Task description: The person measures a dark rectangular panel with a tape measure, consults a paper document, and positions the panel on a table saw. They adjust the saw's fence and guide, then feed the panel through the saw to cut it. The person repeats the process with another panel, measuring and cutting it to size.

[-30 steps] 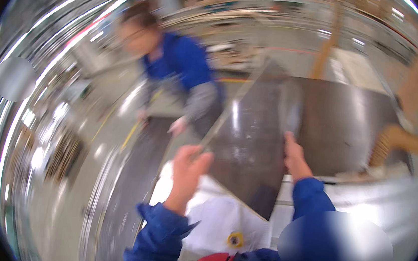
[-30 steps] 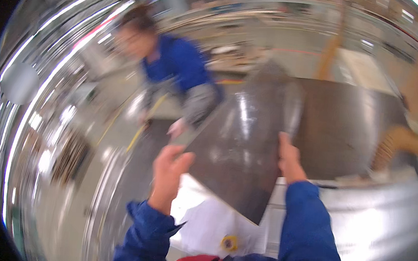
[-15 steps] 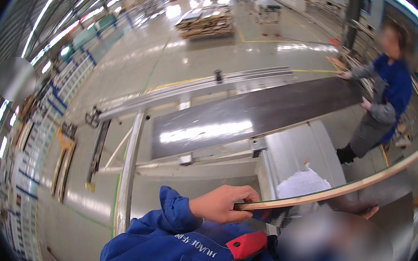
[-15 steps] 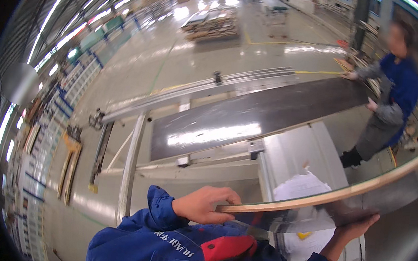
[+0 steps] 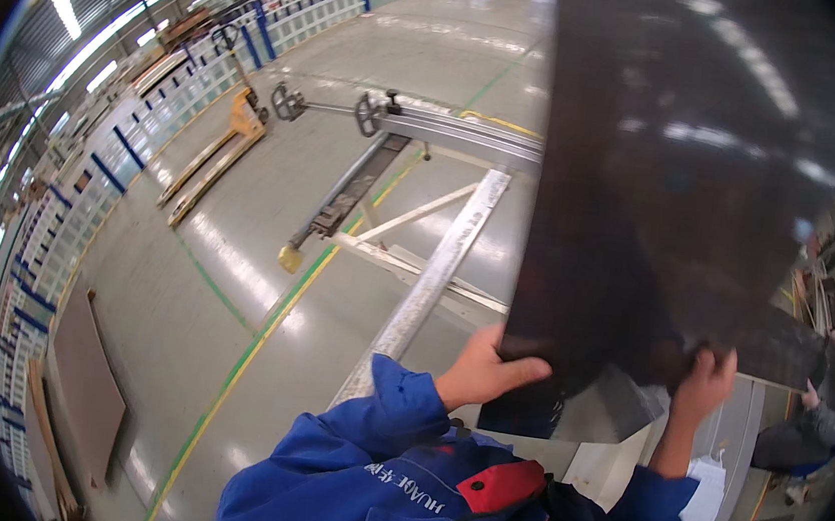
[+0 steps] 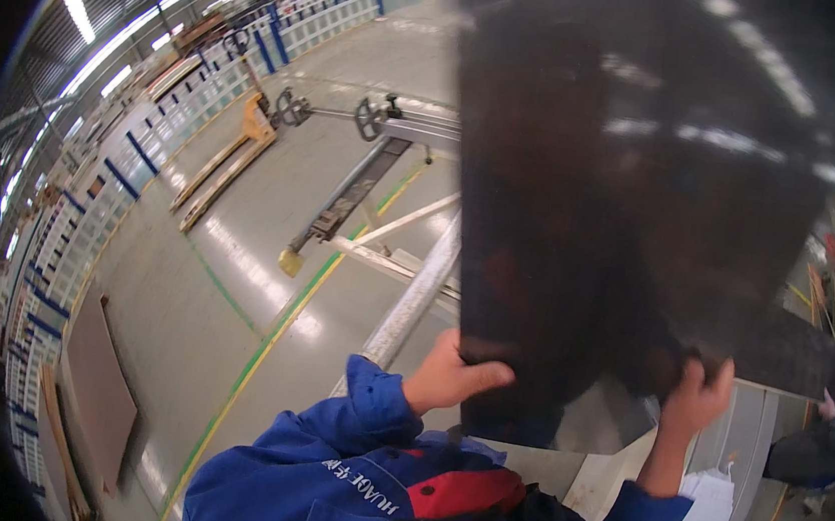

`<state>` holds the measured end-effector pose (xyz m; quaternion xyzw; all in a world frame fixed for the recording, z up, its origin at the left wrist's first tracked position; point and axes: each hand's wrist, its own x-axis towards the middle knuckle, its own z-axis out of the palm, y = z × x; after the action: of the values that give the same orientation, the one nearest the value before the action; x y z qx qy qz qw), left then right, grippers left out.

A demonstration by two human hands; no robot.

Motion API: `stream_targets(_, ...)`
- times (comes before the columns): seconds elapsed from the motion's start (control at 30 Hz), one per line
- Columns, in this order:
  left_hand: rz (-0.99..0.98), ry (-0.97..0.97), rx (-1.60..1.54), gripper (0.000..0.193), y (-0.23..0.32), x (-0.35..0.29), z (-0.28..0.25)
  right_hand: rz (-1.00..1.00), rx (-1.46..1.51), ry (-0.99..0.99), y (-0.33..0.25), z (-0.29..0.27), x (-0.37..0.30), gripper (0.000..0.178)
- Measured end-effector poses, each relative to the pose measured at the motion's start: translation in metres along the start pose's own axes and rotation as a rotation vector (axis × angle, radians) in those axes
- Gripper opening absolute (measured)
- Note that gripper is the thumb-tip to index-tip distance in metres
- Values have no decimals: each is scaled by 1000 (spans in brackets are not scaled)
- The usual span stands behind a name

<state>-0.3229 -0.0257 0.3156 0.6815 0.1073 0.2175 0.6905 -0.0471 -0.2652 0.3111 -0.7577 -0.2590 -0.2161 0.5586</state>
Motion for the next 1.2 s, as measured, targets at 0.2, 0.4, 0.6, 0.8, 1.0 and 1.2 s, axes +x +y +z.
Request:
stream_targets(0.2,68,808,-172,40,-68,-16,-69,-236,-202,-470,-119,170,54,63)
stream_targets(0.4,34,1165,-291,50,-130,9,-191,-295,6,-796,-105,135,-39,59)
stream_targets(0.6,-46,842,-645,47,-193,10,-265,354,-309,-1001,-14,13,-185,55)
stream_targets(0.8,-295,820,-650,58,-248,-5,-313,1096,-355,-794,48,-94,-383,57)
stream_targets(1.0,-215,480,121,68,-233,36,-215,1329,-351,-608,86,-151,-558,55)
stream_targets(1.2,-232,698,1256,72,-202,62,-165,1548,-271,317,47,-206,-728,44)
